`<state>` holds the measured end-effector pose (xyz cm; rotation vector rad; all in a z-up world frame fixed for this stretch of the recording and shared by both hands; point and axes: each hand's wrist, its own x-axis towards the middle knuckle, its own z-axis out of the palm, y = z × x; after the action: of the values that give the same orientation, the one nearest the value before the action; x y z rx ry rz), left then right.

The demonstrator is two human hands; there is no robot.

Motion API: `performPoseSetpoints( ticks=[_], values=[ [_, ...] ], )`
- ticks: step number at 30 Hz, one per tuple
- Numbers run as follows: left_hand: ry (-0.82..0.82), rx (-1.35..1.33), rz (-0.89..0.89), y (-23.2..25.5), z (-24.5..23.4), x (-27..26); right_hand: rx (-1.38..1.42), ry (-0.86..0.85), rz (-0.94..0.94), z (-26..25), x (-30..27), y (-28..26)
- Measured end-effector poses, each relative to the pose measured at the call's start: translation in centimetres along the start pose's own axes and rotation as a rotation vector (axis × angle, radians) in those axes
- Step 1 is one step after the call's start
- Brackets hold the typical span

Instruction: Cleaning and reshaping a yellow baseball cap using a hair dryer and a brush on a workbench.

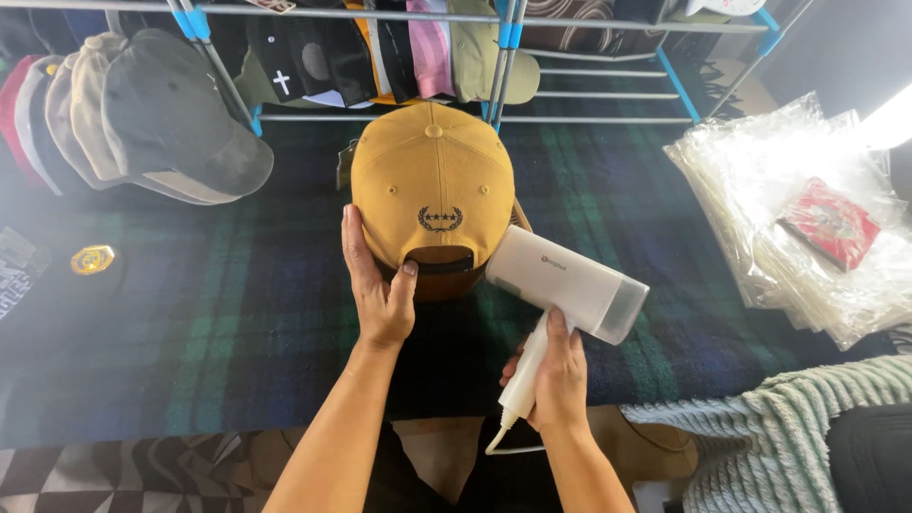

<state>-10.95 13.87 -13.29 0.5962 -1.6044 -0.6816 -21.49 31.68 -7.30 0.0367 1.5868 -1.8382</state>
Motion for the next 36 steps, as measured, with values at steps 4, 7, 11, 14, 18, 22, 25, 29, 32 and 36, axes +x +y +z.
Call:
performPoseSetpoints(
  ticks=[4,7,11,14,18,22,25,29,32,36],
  values=[
    [-0.009,-0.004,0.002,-0.2,-0.1,-0.1,0.013,-0.018,-0.188,-0.7,0.5,1.3],
    [-0.025,-0.116,-0.052,-0.6,0.2,-0.2,0.033,-0.104,-0.348,-0.9,0.8,2.8],
    [-0.007,-0.123,-0.087,0.2,0.2,0.1,0.0,-0.124,-0.376,-0.6,1.1,4.0],
    [-0.005,-0.113,-0.09,0.3,0.0,0.1,-0.014,-0.101,-0.335,-0.3,1.4,2.1],
    [-0.003,-0.131,-0.078,0.3,0.1,0.1,-0.163,-0.083,-0.265,-0.3,2.3,-2.5],
    [0.073,-0.082,-0.087,-1.6,1.1,-0.2,-0.126,-0.172,-0.424,-1.1,7.2,-5.0],
    [0.073,-0.084,-0.081,-1.8,1.1,-0.4,-0.217,-0.244,-0.391,-1.4,9.6,-7.4],
    [0.068,-0.079,-0.073,-1.7,1.2,-0.3,-0.246,-0.323,-0.104,-1.2,13.8,-9.0],
    [0.065,-0.074,-0.073,-1.5,1.0,-0.2,-0.276,-0.382,-0.02,-1.4,16.4,-9.4],
    [0.066,-0.062,-0.065,-1.8,0.7,-0.3,-0.391,-0.325,-0.155,-1.8,15.7,-10.8]
  ],
)
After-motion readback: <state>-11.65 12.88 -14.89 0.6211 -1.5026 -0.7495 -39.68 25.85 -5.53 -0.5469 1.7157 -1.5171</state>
